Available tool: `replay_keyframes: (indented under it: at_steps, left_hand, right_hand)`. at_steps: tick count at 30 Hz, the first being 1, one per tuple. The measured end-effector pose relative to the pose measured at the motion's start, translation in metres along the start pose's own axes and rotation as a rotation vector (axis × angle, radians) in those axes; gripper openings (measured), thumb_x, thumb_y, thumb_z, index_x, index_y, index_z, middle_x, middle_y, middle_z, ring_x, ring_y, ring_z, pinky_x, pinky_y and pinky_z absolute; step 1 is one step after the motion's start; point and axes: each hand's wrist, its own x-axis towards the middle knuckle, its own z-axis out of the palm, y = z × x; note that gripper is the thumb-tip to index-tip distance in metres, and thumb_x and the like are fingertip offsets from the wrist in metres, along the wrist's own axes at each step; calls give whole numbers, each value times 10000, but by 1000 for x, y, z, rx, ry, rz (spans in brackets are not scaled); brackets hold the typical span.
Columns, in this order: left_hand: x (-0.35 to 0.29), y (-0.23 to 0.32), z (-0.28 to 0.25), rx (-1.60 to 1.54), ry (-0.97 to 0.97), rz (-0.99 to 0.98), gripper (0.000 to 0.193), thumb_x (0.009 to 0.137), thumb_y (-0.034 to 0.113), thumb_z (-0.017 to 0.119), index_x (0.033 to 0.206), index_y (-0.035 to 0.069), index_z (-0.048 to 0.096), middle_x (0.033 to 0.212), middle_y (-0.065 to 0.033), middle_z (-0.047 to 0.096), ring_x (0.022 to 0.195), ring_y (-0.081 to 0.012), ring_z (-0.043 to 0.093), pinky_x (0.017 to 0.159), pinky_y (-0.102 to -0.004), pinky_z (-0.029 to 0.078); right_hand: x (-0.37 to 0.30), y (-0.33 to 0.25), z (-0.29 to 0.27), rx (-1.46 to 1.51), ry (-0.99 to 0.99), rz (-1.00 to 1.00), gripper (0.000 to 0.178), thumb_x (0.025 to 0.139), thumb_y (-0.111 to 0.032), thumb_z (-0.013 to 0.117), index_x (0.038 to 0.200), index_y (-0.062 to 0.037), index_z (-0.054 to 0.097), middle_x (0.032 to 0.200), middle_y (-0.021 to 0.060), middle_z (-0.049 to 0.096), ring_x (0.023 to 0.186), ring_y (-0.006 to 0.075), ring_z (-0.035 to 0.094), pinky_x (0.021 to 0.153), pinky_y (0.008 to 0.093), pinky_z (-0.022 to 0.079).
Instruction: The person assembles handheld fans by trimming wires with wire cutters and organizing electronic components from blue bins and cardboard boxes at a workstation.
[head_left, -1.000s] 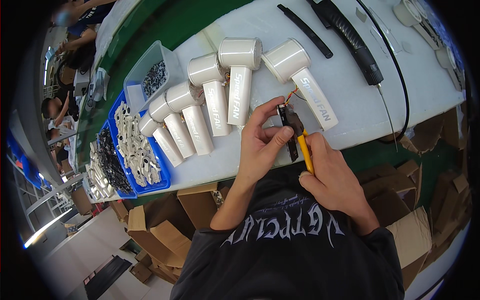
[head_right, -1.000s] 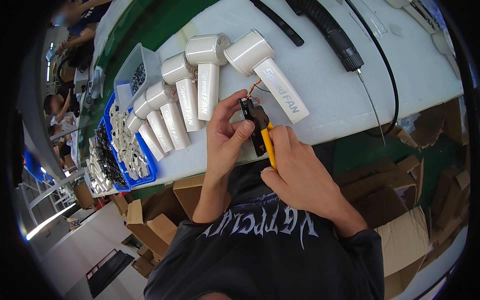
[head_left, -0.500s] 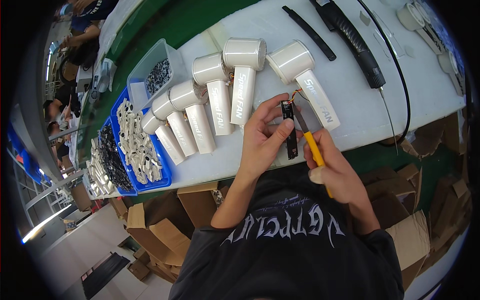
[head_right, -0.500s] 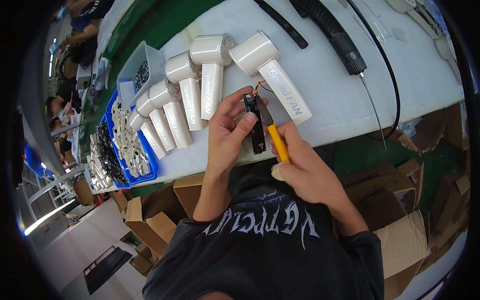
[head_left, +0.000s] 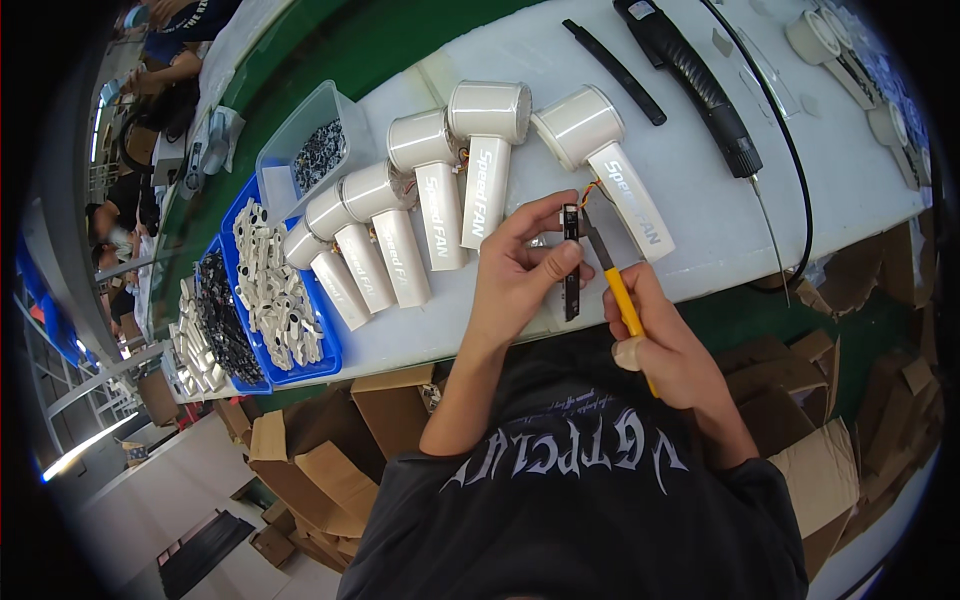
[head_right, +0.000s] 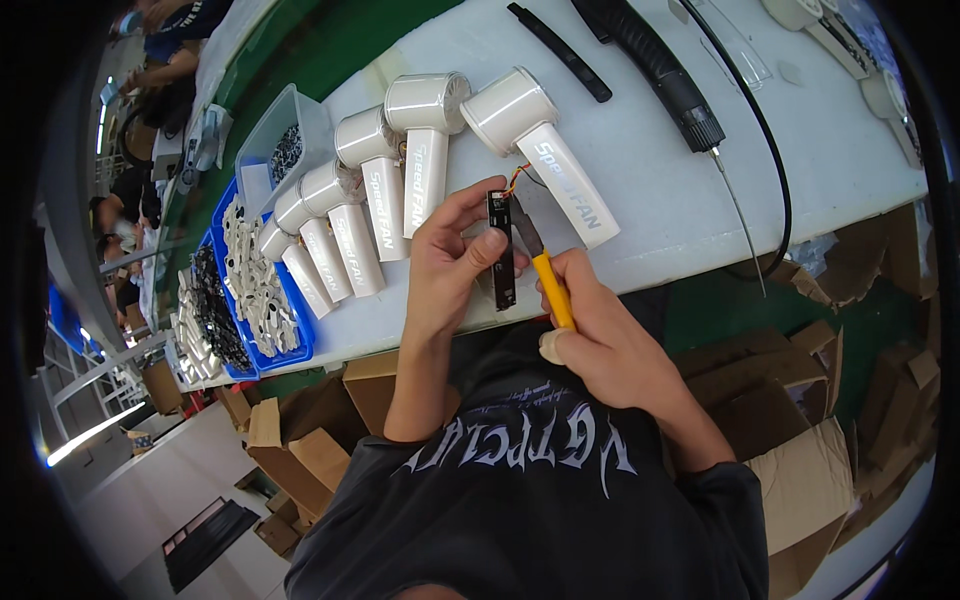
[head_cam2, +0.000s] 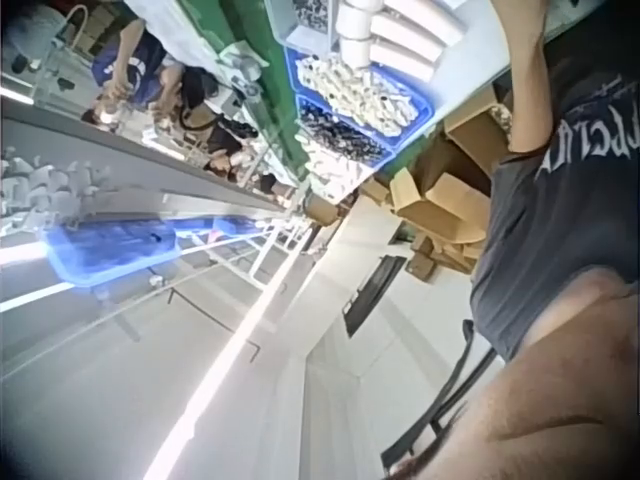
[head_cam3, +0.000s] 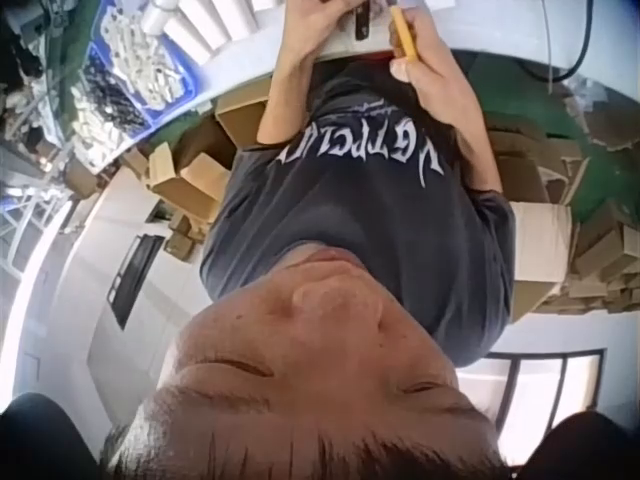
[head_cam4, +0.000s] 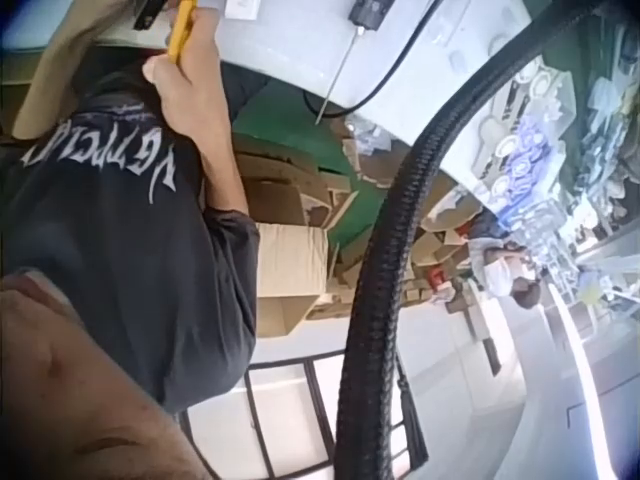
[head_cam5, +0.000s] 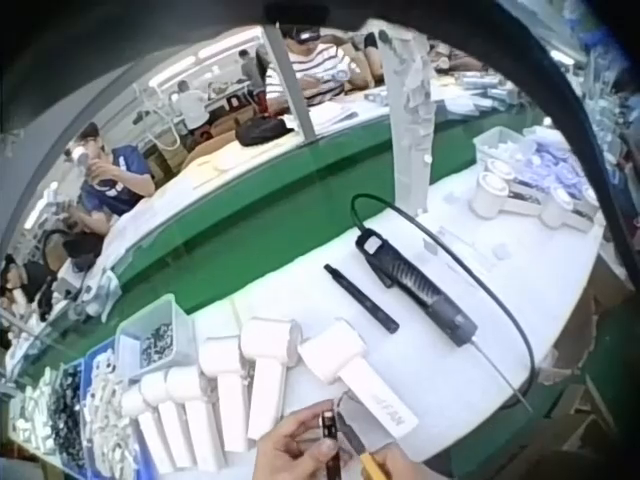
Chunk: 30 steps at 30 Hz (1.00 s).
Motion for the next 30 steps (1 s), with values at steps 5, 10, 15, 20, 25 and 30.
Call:
replay_keyframes:
  at_steps: [5,10,15,20,25,30]
  left_hand:
    - [1,-4,-6,-95,-37,-17,384,874,48,572,1245,4,485,989,-119,557,644,-166,625,587,-212,503]
    - [4,-2,-6,-171,-31,-35,345,900,70,533,1235,-3,492,991,-119,564,634,-168,625,579,-217,503]
    - [3,-1,1,-177,20,-38,325,901,66,511,1218,-3,501,1012,-114,553,657,-153,607,599,-220,495]
    - [0,-6,5,1,78,53,332,884,50,506,1213,3,502,1024,-95,538,700,-131,564,650,-219,473]
    - [0,-9,9,86,115,131,349,866,40,513,1214,9,502,1018,-74,524,724,-119,516,702,-214,446]
    - [1,-14,7,50,113,176,348,863,37,520,1210,7,506,1036,-76,525,761,-128,525,740,-211,434]
  right_hand:
    - [2,3,-4,306,-76,46,376,692,-46,428,1061,-18,358,896,106,440,762,195,416,696,292,355]
    - [4,10,-7,460,-112,65,389,669,-36,408,1055,-29,357,898,89,431,779,166,396,698,263,334]
    - [5,12,-7,468,-129,52,396,679,-37,420,1069,-19,357,898,102,438,768,183,413,693,276,353]
    - [-3,-7,1,68,-55,62,404,720,-55,464,1103,12,353,917,150,454,764,238,457,692,321,393]
    - [-8,-17,6,-315,15,48,437,755,-83,514,1135,47,343,958,208,467,784,302,496,703,375,422]
    - [-9,-16,3,-236,-27,58,495,737,-87,538,1169,46,336,1005,211,479,818,303,495,750,377,414]
